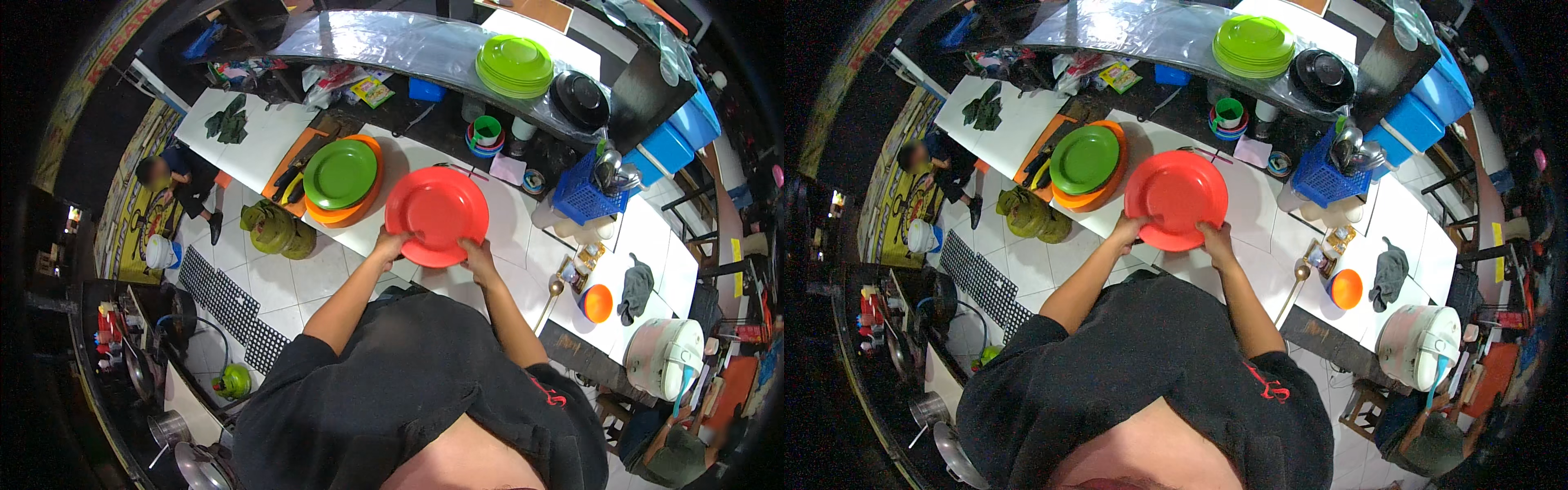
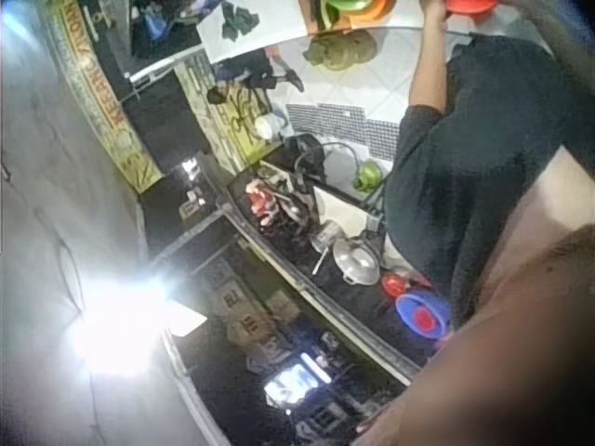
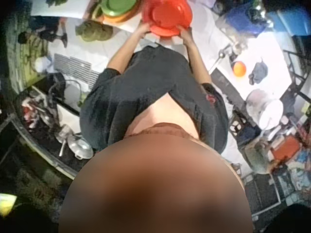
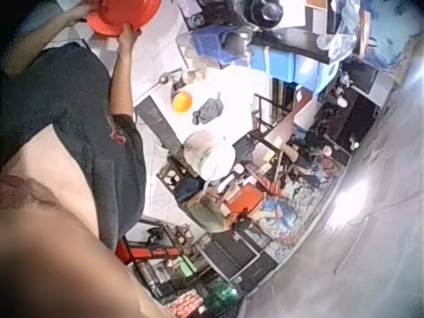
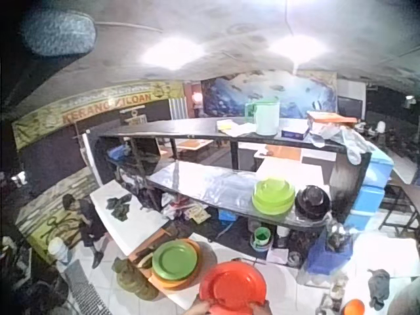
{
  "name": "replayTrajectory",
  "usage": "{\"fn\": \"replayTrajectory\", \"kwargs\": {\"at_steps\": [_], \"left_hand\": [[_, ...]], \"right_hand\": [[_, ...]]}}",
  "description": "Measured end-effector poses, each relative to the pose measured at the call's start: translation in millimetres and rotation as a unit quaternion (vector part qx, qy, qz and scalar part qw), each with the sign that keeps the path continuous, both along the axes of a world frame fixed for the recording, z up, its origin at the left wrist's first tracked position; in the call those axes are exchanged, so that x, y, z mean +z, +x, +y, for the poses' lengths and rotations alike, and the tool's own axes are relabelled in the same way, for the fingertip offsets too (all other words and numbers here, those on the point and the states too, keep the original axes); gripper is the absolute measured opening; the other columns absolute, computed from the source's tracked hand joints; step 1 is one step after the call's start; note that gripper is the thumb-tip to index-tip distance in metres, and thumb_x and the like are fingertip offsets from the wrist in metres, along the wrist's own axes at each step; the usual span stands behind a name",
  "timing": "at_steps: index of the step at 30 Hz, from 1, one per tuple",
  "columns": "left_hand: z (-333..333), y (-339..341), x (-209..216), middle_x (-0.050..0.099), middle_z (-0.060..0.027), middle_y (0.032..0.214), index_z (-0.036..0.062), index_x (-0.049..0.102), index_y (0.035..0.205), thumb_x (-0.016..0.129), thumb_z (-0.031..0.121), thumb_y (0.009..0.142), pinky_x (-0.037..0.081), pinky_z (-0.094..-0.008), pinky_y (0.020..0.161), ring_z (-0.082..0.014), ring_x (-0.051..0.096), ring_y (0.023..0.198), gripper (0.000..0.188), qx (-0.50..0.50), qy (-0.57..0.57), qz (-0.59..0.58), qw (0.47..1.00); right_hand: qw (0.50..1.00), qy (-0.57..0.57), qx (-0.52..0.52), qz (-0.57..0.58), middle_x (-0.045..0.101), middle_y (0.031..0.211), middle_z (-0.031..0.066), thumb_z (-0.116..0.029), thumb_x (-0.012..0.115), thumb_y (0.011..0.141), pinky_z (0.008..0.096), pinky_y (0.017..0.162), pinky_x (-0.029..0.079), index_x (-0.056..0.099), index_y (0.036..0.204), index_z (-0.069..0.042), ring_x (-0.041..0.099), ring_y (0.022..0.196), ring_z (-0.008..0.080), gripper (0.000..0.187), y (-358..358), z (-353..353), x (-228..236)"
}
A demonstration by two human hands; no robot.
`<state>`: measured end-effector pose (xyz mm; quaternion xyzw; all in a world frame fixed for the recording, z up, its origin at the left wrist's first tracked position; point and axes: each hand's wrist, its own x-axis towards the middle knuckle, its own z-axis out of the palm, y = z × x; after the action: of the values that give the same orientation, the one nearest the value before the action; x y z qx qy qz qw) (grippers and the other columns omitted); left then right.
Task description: The person wipes several black plates with a grey cloth and stacks them on a shelf. They then wipe and stack green, red, and orange plastic plates. Finally, the person wipes the countertop with a green cloth and moves a frying pan containing food.
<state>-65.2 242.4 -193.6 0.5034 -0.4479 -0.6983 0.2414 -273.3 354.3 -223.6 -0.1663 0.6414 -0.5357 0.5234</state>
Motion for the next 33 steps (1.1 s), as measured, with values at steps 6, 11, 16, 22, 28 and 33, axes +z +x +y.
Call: {"fn": "replayTrajectory", "kwargs": {"at_steps": [6,11,16,22,28,33], "left_hand": [[30.4,-6.1,-7.1,0.064,-0.0159,0.118,-0.001,0.052,0.129,0.074,0.02,0.08,0.053,-0.0364,0.089,-0.026,0.065,0.106,0.058,-0.034,-0.044,-0.003,0.998],[3.3,0.6,-14.8,0.061,-0.0208,0.124,-0.0014,0.048,0.135,0.071,0.044,0.08,0.049,-0.0383,0.096,-0.0309,0.063,0.111,0.075,-0.201,-0.117,-0.114,0.966],[-77.6,54.6,42.1,0.065,-0.0251,0.11,-0.0061,0.047,0.134,0.073,0.047,0.078,0.049,-0.0419,0.088,-0.0347,0.065,0.099,0.081,-0.213,-0.195,-0.245,0.926],[-219.4,171.5,18.1,0.066,-0.0271,0.099,-0.0064,0.06,0.112,0.07,0.024,0.078,0.051,-0.0469,0.082,-0.0401,0.064,0.093,0.047,0.065,-0.437,-0.436,0.784],[-276.1,191.5,8.0,0.065,-0.0296,0.105,-0.0068,0.057,0.115,0.073,0.018,0.072,0.049,-0.0477,0.089,-0.0438,0.062,0.101,0.052,-0.075,-0.291,-0.357,0.884],[-290.0,200.9,14.1,0.064,-0.0302,0.109,-0.0089,0.055,0.116,0.075,0.015,0.072,0.049,-0.0457,0.091,-0.0432,0.062,0.104,0.054,-0.155,-0.268,-0.252,0.917]], "right_hand": [[0.998,-0.003,-0.054,0.039,0.067,0.102,0.0089,-0.024,0.072,0.081,0.0343,0.073,0.054,0.059,0.117,-0.001,0.066,0.087,0.019,0.045,-11.8,51.2,-61.5],[0.995,-0.003,-0.095,0.001,0.068,0.099,0.0093,-0.019,0.073,0.08,0.0346,0.073,0.055,0.059,0.116,0.004,0.067,0.083,0.0212,0.045,6.4,66.0,2.5],[0.74,0.019,-0.234,0.631,0.041,0.134,0.025,-0.014,0.075,0.075,0.0464,0.101,0.039,0.036,0.134,0.009,0.04,0.123,0.039,0.074,44.8,34.8,60.4],[0.921,-0.064,0.001,0.384,0.059,0.116,0.0209,-0.019,0.068,0.086,0.0392,0.085,0.051,0.049,0.126,0.004,0.061,0.102,0.0304,0.05,133.0,-129.0,95.3],[0.976,0.055,-0.009,0.212,0.061,0.117,0.0209,-0.019,0.07,0.085,0.0363,0.086,0.049,0.044,0.13,0.005,0.061,0.101,0.0265,0.058,195.2,-236.1,-23.7],[0.98,0.104,-0.05,0.159,0.063,0.111,0.0177,-0.01,0.066,0.085,0.0343,0.082,0.05,0.046,0.127,0.006,0.062,0.097,0.0234,0.049,201.9,-240.2,-12.2]]}}
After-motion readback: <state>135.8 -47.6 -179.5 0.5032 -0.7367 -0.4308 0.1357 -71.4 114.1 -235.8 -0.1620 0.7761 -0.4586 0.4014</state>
